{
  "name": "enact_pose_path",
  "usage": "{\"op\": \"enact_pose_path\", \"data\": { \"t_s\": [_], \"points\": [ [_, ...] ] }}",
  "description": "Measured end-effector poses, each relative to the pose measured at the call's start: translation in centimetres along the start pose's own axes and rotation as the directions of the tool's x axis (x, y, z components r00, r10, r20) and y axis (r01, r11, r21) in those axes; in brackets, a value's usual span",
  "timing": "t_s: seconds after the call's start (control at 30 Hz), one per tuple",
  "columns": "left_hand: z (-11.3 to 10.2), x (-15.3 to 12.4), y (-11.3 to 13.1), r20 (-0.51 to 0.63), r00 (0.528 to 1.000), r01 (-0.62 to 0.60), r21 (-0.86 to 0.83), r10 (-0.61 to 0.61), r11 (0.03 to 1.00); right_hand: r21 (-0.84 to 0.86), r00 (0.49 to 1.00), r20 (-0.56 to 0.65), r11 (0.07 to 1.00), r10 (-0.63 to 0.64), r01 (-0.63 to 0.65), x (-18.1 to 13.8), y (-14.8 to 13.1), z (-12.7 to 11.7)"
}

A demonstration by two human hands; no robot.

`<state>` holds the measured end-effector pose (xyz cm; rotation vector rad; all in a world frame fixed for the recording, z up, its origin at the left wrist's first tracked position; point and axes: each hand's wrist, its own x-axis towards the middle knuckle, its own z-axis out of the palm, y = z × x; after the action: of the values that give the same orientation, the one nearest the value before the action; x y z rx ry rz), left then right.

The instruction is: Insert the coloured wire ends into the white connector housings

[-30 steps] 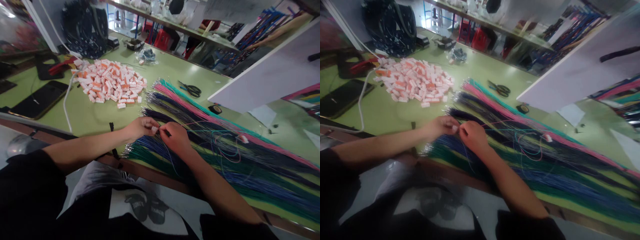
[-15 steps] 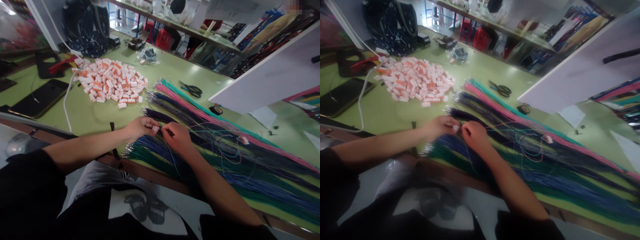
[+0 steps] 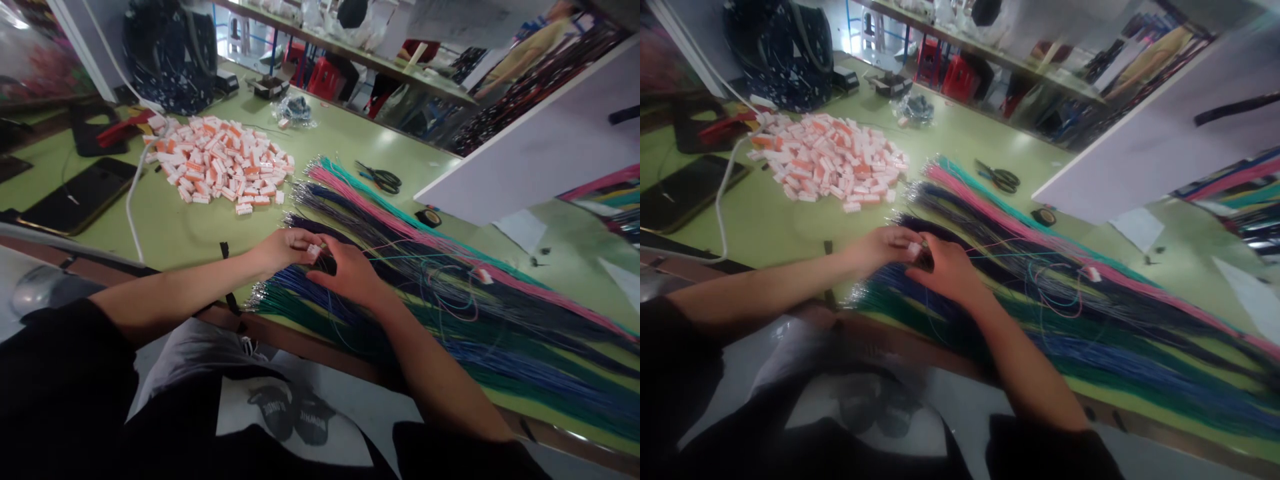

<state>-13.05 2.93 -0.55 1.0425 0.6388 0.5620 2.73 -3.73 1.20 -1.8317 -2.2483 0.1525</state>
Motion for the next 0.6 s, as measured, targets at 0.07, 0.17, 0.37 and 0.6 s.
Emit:
{"op": "enact_pose_path", "data": {
  "t_s": [0.07, 0.17, 0.37, 0.6],
  "points": [
    [0.2, -0.4, 0.5, 0.022, 0.999, -0.038, 0.060, 0.037, 0.997, -0.095, 0.998, 0.065, 0.995, 0.027, -0.021, 0.1, -0.2, -0.2],
    [0.6, -1.2, 1.3, 0.036, 0.995, -0.098, 0.173, 0.093, 0.980, -0.156, 0.993, 0.121, 0.988, 0.010, 0.009, 0.1, 0.0, -0.6],
    [1.8, -0.5, 3.3, 0.028, 0.991, -0.134, 0.325, 0.132, 0.936, 0.102, 0.959, 0.285, 0.995, -0.011, -0.019, -0.7, 2.1, -1.7],
    [4.7, 2.6, 5.4, -0.020, 0.968, -0.244, 0.156, 0.250, 0.957, 0.275, 0.984, 0.163, 0.955, 0.067, -0.110, -1.7, 4.2, -3.8]
  ]
}}
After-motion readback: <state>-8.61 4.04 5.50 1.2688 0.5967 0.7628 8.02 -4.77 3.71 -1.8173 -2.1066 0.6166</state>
